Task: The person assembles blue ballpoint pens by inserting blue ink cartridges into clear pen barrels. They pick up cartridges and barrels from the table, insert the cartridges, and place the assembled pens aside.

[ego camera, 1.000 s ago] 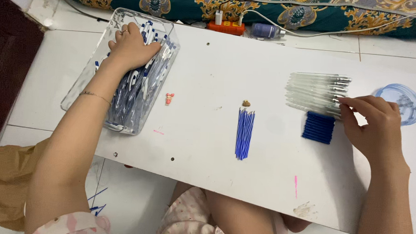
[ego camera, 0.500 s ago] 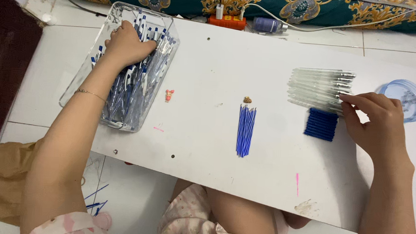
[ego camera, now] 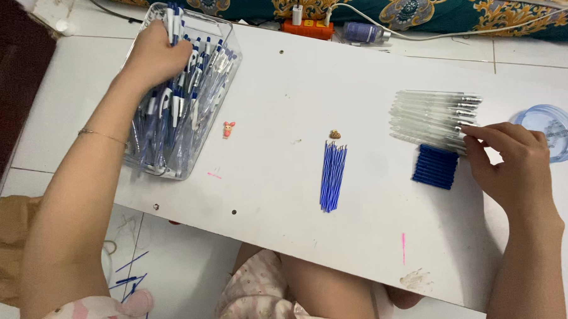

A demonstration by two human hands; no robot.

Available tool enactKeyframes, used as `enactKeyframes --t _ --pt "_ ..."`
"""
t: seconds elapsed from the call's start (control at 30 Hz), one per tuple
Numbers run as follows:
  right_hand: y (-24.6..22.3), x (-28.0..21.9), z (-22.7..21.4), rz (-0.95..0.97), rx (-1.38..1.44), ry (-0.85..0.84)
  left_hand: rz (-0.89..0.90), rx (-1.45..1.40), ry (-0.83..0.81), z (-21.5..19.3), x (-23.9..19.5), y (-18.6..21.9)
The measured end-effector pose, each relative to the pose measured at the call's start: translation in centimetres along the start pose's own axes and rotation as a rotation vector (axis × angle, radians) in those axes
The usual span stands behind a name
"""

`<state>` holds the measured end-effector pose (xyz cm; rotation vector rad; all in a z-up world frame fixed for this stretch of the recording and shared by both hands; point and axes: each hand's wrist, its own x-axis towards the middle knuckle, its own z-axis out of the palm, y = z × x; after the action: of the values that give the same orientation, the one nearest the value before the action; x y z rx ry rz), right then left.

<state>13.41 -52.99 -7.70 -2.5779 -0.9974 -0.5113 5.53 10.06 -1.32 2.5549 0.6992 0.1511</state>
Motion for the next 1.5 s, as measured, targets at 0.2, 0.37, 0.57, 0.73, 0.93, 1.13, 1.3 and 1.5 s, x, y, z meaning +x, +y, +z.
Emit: enactKeyframes --t 0.2,0.37,0.57,0.73,0.93,1.13,1.3,1.5 --pt "-0.1 -0.1 -0.1 0.001 0.041 0.014 0.263 -0.131 0.229 -2.1 1.4 -0.3" --pt "0.0 -0.1 -0.2 -0.011 0.017 0.006 0.583 -0.139 0.368 -2.2 -2.4 -0.6" --pt "0.6 -0.6 0.3 -0.03 0.036 0.036 0.549 -0.197 0.27 -3.4 -8.1 8.5" --pt "0.3 -0.5 0.4 -0.02 0.061 0.044 0.542 -0.243 0.196 0.2 -11.8 17.7" --pt "-0.5 -0.2 -0.7 -0.018 0.052 0.007 0.49 0.497 0.28 17.8 -8.3 14.6" --pt "-0.7 -0.1 -1.1 -0.014 0.048 -0.013 0.32 0.517 0.318 18.4 -8.5 12.9" --pt "0.6 -0.7 -0.1 -0.045 0.074 0.022 0.462 0.342 0.25 14.1 -12.9 12.5" --pt "1.2 -1.1 0.5 0.036 0.316 0.014 0.425 -0.047 0.561 4.4 -23.4 8.8"
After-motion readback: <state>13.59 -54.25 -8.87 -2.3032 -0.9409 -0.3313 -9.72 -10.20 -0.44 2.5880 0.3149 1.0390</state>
